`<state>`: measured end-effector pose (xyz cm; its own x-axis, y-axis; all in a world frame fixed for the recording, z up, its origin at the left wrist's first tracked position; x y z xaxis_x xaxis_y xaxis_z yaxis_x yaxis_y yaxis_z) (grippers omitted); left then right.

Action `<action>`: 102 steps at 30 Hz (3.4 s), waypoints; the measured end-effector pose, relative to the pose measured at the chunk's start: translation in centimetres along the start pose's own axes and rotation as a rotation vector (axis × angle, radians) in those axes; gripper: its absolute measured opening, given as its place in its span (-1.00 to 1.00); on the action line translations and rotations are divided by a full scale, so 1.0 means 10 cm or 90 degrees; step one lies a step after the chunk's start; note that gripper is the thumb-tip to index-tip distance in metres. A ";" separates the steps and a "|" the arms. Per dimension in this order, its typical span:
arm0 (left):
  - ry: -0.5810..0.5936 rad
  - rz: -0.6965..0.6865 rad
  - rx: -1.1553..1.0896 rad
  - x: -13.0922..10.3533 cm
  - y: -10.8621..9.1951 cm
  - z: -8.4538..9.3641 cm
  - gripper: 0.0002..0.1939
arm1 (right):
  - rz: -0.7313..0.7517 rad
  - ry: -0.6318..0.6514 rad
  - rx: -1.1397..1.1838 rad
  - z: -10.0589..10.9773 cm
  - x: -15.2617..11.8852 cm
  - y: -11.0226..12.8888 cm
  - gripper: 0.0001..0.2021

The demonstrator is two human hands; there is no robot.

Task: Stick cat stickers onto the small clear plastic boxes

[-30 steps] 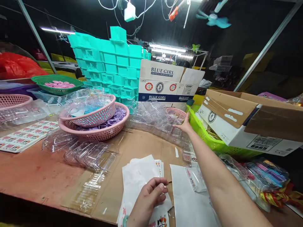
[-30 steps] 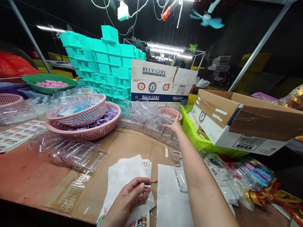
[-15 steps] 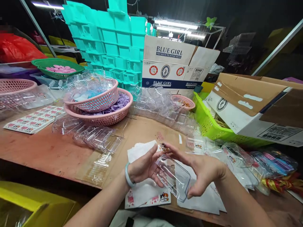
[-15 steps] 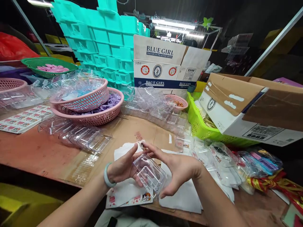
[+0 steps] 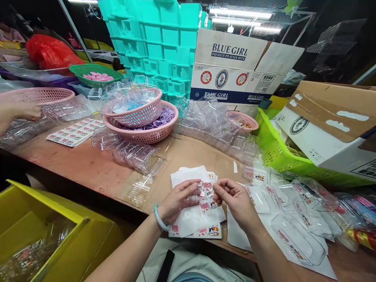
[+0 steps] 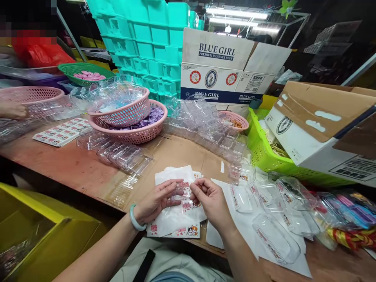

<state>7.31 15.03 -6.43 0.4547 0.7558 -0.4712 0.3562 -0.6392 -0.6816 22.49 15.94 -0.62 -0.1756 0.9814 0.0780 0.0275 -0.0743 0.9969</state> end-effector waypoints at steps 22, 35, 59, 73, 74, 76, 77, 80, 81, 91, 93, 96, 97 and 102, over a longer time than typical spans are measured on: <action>0.004 -0.008 0.005 -0.01 0.01 0.04 -0.57 | -0.079 0.081 -0.150 -0.07 -0.04 -0.09 -0.63; -0.067 -0.079 0.077 -0.04 0.02 -0.05 -0.42 | 0.200 -0.179 -0.624 0.23 -0.19 0.23 -0.32; -0.369 -0.234 0.920 0.27 -0.83 0.09 -0.87 | 0.329 -0.364 -1.008 2.00 -0.18 0.68 -0.48; -0.209 -0.205 0.108 -0.20 -0.44 -0.03 -0.43 | -0.063 -0.123 0.109 0.32 0.12 -0.30 -0.61; -0.118 -0.126 0.029 -0.18 -0.24 -0.12 -0.45 | -0.076 -0.119 0.118 0.31 0.14 -0.32 -0.59; -0.015 -0.028 -0.089 -0.17 0.06 -0.28 -0.47 | -0.058 -0.115 0.059 0.31 0.17 -0.30 -0.56; -0.009 -0.014 -0.130 -0.18 0.14 -0.32 -0.48 | -0.016 -0.140 -0.012 0.34 0.17 -0.25 -0.53; -0.059 -0.045 -0.203 -0.16 0.21 -0.35 -0.56 | 0.202 -0.264 -0.324 0.39 0.04 0.07 -0.47; -0.066 -0.055 -0.216 -0.15 0.21 -0.35 -0.58 | 0.267 -0.268 -0.415 0.33 -0.03 0.16 -0.46; -0.011 -0.099 -0.178 -0.10 0.22 -0.40 -0.64 | 0.275 -0.162 -0.387 0.05 -0.36 -0.13 -0.77; -0.008 -0.102 -0.139 -0.08 0.25 -0.37 -0.63 | 0.293 -0.185 -0.380 0.11 -0.35 -0.11 -0.80; -0.005 -0.084 -0.101 -0.05 0.27 -0.33 -0.61 | 0.260 -0.258 -0.340 0.27 -0.34 -0.09 -0.75; -0.003 -0.078 -0.100 -0.05 0.27 -0.33 -0.61 | 0.234 -0.271 -0.322 0.31 -0.34 -0.10 -0.73; 0.031 -0.082 -0.151 -0.09 0.20 -0.43 -0.64 | 0.300 -0.171 -0.413 0.19 -0.37 -0.01 -0.68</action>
<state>11.10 12.48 -4.98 0.4300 0.8293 -0.3569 0.5923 -0.5574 -0.5817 25.02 12.67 -1.08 -0.0458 0.8247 0.5638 -0.5452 -0.4935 0.6776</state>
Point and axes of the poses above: each hand's wrist, its own x-axis towards the middle knuckle, its own z-axis out of the back of the hand, y = z × x, the point moved 7 cm from there along x, towards the middle knuckle, and after that the axes turned 12 degrees about z, right-handed, at the moved point
